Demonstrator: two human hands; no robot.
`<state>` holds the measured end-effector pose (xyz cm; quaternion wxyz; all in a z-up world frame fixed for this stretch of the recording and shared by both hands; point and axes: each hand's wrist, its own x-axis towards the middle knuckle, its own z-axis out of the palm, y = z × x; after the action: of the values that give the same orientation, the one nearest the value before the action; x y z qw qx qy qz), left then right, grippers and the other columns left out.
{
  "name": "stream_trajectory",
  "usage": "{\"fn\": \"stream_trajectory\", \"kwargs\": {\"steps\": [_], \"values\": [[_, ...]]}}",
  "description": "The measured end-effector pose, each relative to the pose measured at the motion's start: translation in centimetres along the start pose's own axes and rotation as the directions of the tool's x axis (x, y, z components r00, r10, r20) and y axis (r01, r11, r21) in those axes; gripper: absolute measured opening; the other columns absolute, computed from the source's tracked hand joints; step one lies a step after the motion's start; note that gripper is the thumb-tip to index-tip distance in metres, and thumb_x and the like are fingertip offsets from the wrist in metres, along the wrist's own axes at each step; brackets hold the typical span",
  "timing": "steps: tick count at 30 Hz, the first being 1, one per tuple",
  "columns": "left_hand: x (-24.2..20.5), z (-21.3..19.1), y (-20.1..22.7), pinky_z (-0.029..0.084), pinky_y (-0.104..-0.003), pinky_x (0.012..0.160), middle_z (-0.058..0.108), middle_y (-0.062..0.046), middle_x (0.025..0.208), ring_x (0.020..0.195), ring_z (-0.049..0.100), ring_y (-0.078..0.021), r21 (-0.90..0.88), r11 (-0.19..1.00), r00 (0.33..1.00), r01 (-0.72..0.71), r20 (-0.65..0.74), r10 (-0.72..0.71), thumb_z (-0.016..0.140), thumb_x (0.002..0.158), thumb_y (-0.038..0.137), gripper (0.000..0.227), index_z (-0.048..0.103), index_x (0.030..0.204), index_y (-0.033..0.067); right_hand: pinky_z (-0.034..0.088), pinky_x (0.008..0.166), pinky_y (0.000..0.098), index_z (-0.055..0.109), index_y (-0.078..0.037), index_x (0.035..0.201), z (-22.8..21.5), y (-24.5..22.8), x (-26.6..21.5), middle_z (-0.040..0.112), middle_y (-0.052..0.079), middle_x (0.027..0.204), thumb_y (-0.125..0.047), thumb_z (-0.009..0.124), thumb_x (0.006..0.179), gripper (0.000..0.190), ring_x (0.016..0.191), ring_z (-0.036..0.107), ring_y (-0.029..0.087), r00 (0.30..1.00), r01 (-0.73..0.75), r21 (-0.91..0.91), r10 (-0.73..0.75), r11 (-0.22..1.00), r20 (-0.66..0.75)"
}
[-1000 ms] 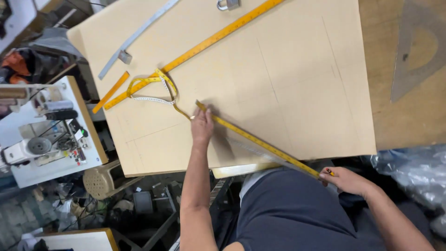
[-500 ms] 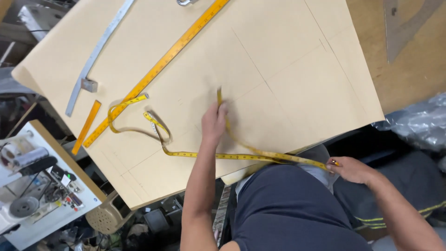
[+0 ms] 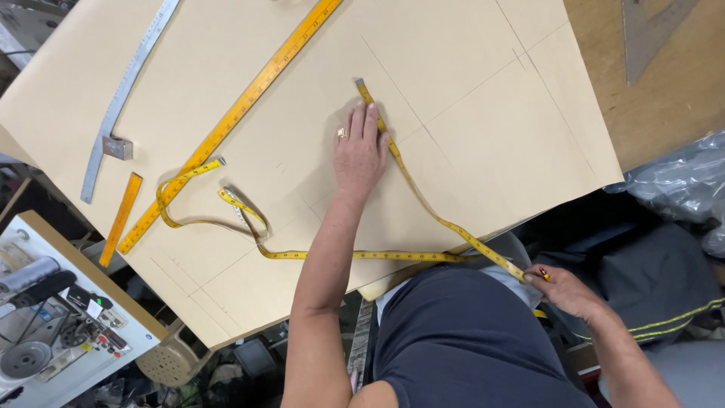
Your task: The person measures and marks a large piece of light-colored fabric on a work table using a set square, a metal ruler, a flexible measuring tape, and a pencil. They draw straight lines and make measurement marks to create a pattern layout.
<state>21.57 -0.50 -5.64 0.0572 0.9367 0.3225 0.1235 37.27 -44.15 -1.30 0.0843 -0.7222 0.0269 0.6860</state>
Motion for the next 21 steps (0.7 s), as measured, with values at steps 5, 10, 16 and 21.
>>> {"fn": "stream_trajectory", "kwargs": {"steps": [5,10,16,21], "values": [[-1.0,2.4,-1.6,0.037,-0.054,0.123,0.039,-0.016,0.162,0.148,0.041,-0.0425,0.113,0.991,0.996,-0.070,0.063,0.063,0.059,0.105,0.044,0.062,0.047,0.154,0.0084,0.052,0.080,0.0347,0.083,-0.002,0.109,-0.9,5.0,0.0,0.071,0.006,0.099,-0.020,0.067,0.100,0.025,0.090,0.059,0.015,0.998,0.070,0.208,-0.068,0.976,-0.016],[1.8,0.8,0.6,0.034,-0.055,0.120,0.049,-0.017,0.153,0.142,0.045,-0.0422,0.020,0.995,0.993,-0.100,0.066,0.099,0.061,0.098,0.039,0.053,0.059,0.139,0.0051,0.055,0.086,0.0385,0.082,-0.003,0.112,-0.4,6.7,1.8,0.074,0.007,0.105,-0.021,0.068,0.098,0.027,0.099,0.063,0.017,0.998,0.000,0.195,0.011,0.981,-0.055],[3.6,1.5,1.2,0.037,-0.053,0.117,0.055,-0.012,0.148,0.138,0.049,-0.0376,-0.047,0.997,0.998,-0.065,-0.023,0.063,0.063,0.095,0.043,0.049,0.063,0.129,0.0081,0.050,0.076,0.0356,0.081,-0.013,0.113,2.0,5.0,5.6,0.073,0.008,0.101,-0.034,0.064,0.097,0.032,0.089,0.066,0.022,0.994,0.006,-0.152,-0.022,0.988,-0.109],[2.3,5.2,0.7,0.022,-0.051,0.127,0.045,-0.006,0.158,0.149,0.039,-0.0316,-0.001,1.000,1.000,0.014,-0.028,-0.014,0.066,0.087,0.064,0.074,0.054,0.144,0.0176,0.053,0.105,0.0472,0.071,-0.031,0.136,2.5,1.9,3.6,0.076,0.014,0.130,-0.045,0.062,0.097,0.042,0.128,0.065,0.036,0.960,0.035,-0.320,-0.122,0.947,-0.254]]}}
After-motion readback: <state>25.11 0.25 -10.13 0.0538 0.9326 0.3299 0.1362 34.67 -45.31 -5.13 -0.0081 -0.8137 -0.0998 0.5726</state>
